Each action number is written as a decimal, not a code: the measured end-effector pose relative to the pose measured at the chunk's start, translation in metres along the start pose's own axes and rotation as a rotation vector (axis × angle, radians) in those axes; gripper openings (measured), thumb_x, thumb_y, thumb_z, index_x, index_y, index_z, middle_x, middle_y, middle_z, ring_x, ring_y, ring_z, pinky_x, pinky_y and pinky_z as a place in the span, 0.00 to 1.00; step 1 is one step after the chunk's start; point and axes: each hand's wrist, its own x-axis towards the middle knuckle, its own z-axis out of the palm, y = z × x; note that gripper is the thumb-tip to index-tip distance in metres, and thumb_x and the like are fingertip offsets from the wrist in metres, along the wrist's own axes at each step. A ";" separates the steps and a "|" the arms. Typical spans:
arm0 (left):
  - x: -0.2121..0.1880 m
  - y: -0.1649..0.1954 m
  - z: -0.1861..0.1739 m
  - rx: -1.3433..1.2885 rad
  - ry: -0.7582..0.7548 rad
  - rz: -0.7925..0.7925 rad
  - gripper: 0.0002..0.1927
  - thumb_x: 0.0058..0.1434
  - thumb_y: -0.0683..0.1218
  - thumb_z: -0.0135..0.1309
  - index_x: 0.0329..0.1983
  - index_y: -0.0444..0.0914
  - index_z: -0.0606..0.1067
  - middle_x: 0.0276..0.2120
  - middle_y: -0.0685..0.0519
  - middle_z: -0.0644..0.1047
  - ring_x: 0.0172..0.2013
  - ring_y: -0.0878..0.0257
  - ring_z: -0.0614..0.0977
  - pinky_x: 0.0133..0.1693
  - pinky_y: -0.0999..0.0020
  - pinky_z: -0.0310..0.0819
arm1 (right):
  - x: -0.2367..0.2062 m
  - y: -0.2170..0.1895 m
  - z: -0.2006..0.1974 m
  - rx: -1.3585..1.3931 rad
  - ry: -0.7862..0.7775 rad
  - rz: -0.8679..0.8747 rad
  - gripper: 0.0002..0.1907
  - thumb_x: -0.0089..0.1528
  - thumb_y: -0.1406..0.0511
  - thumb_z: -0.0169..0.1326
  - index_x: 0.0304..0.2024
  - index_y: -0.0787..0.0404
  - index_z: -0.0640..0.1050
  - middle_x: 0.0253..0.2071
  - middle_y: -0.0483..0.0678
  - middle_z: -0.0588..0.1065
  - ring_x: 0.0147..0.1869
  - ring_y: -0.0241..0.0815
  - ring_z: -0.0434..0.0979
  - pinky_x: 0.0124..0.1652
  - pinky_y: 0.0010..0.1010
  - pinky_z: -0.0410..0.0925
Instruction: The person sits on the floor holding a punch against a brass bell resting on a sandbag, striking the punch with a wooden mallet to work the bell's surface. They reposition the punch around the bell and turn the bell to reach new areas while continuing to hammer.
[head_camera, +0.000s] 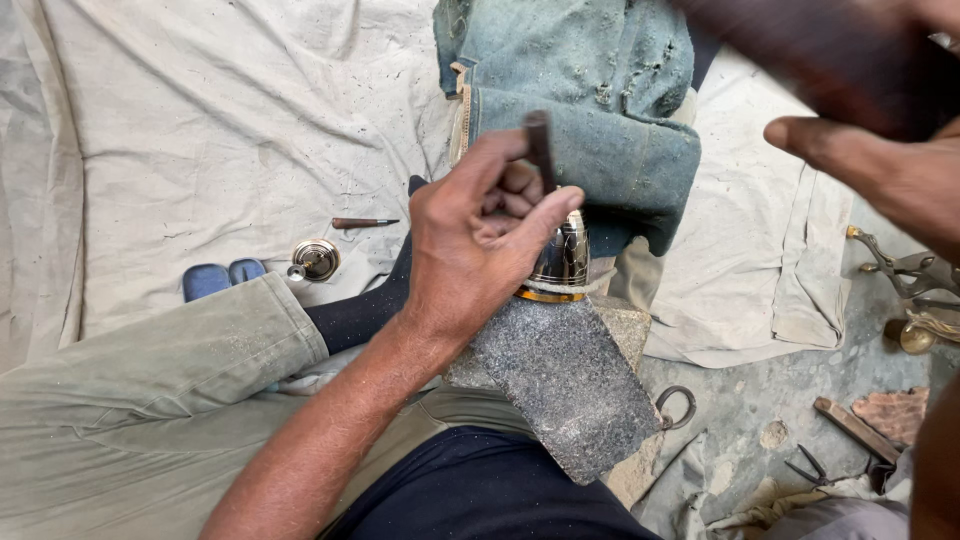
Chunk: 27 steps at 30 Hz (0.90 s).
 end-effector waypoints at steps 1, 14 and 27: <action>0.004 0.002 0.000 0.023 -0.060 0.019 0.18 0.64 0.42 0.67 0.54 0.38 0.76 0.32 0.58 0.79 0.32 0.74 0.82 0.33 0.80 0.84 | -0.006 0.010 0.002 0.186 0.045 0.036 0.18 0.68 0.65 0.57 0.59 0.63 0.72 0.39 0.51 0.75 0.40 0.43 0.79 0.47 0.39 0.79; 0.050 0.024 0.014 0.342 -0.450 0.204 0.23 0.57 0.43 0.68 0.54 0.38 0.75 0.37 0.45 0.82 0.38 0.47 0.85 0.38 0.54 0.78 | -0.076 0.035 0.035 0.476 0.104 0.575 0.20 0.59 0.69 0.65 0.53 0.62 0.76 0.34 0.52 0.78 0.35 0.43 0.82 0.37 0.43 0.79; 0.071 0.030 0.021 0.472 -0.846 0.334 0.14 0.60 0.42 0.62 0.49 0.42 0.79 0.28 0.48 0.81 0.32 0.52 0.85 0.33 0.53 0.77 | -0.169 0.051 0.103 0.529 0.150 0.350 0.12 0.56 0.68 0.67 0.40 0.64 0.79 0.30 0.47 0.78 0.27 0.36 0.79 0.29 0.30 0.75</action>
